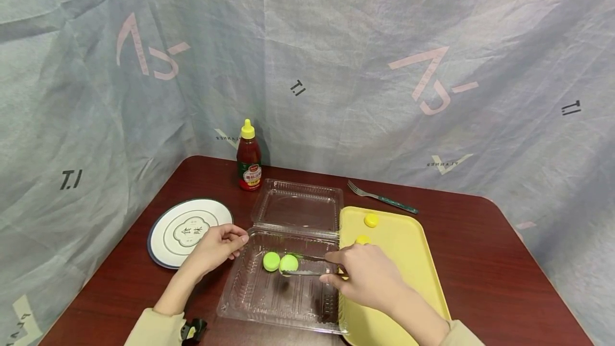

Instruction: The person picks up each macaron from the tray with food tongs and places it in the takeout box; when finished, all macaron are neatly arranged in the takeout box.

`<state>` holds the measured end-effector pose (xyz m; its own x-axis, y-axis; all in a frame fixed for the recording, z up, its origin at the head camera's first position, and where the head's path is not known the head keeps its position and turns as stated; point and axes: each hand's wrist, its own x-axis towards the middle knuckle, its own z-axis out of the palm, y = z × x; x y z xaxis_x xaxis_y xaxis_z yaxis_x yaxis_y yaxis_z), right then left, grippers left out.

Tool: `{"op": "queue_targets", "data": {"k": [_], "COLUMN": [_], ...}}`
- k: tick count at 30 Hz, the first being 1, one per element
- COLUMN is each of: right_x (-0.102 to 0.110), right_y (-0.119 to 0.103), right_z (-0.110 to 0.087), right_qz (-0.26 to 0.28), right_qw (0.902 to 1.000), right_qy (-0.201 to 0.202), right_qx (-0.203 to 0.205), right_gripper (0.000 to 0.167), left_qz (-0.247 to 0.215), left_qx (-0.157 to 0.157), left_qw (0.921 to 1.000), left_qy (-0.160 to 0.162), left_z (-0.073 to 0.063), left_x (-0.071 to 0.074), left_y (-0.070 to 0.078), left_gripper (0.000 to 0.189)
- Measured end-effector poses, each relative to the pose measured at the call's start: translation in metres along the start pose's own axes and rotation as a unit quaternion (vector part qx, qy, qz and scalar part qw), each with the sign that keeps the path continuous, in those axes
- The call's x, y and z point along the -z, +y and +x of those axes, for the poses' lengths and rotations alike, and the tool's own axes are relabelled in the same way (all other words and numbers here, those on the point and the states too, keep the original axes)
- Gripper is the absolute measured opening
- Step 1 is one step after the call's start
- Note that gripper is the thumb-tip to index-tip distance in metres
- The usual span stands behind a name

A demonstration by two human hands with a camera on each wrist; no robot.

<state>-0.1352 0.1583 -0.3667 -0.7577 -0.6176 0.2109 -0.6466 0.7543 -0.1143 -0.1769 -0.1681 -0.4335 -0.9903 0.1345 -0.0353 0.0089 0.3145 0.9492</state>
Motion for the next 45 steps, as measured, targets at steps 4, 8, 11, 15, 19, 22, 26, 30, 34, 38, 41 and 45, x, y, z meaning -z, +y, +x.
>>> {"op": "queue_targets", "data": {"k": [4, 8, 11, 15, 19, 22, 26, 30, 34, 38, 41, 45], "right_x": [-0.005, -0.011, -0.015, -0.02, -0.024, -0.027, -0.031, -0.033, -0.035, -0.036, -0.037, -0.039], "right_y": [-0.006, -0.012, -0.016, -0.02, -0.023, -0.025, -0.027, -0.029, -0.03, -0.03, -0.03, -0.03], "right_z": [0.003, 0.005, 0.006, 0.008, 0.009, 0.009, 0.011, 0.012, 0.012, 0.012, 0.012, 0.012], "right_qz": [0.007, 0.018, 0.025, 0.02, 0.018, 0.018, 0.015, 0.014, 0.013, 0.004, -0.002, -0.001], "right_qw": [0.9999, 0.9997, 0.9993, 0.9988, 0.9985, 0.9983, 0.998, 0.9974, 0.997, 0.9971, 0.9972, 0.9975], "right_qy": [-0.008, -0.016, -0.024, -0.033, -0.037, -0.038, -0.04, -0.047, -0.053, -0.05, -0.046, -0.037], "right_qx": [0.006, 0.01, 0.017, 0.031, 0.038, 0.04, 0.046, 0.053, 0.054, 0.057, 0.06, 0.06], "right_gripper": [0.034, 0.033, 0.028, 0.021, 0.024, 0.024, 0.021, 0.02, 0.023, 0.024, 0.028, 0.035], "left_qz": [0.001, 0.0, 0.0, 0.002, 0.002, 0.001, 0.003, 0.003, 0.003, 0.003, 0.002, 0.001], "left_qx": [-0.001, -0.003, -0.006, -0.007, -0.005, -0.004, -0.002, -0.002, -0.003, -0.002, -0.003, -0.004], "left_qw": [1.0, 1.0, 1.0, 1.0, 1.0, 1.0, 1.0, 1.0, 1.0, 1.0, 1.0, 1.0], "left_qy": [0.0, -0.002, -0.003, -0.003, -0.002, -0.001, 0.0, -0.001, -0.002, -0.002, -0.003, -0.002], "left_z": [0.0, 0.0, 0.0, 0.0, 0.0, 0.0, 0.001, 0.001, 0.001, 0.001, 0.001, 0.001], "left_x": [0.0, 0.0, 0.0, 0.0, 0.0, 0.0, 0.0, 0.0, 0.0, 0.0, 0.0, 0.0], "left_y": [0.0, 0.0, 0.001, 0.001, 0.0, 0.0, -0.001, -0.001, 0.0, 0.0, 0.0, 0.0], "left_gripper": [0.018, 0.017, 0.017, 0.017, 0.017, 0.017, 0.017, 0.018, 0.019, 0.018, 0.018, 0.018]}}
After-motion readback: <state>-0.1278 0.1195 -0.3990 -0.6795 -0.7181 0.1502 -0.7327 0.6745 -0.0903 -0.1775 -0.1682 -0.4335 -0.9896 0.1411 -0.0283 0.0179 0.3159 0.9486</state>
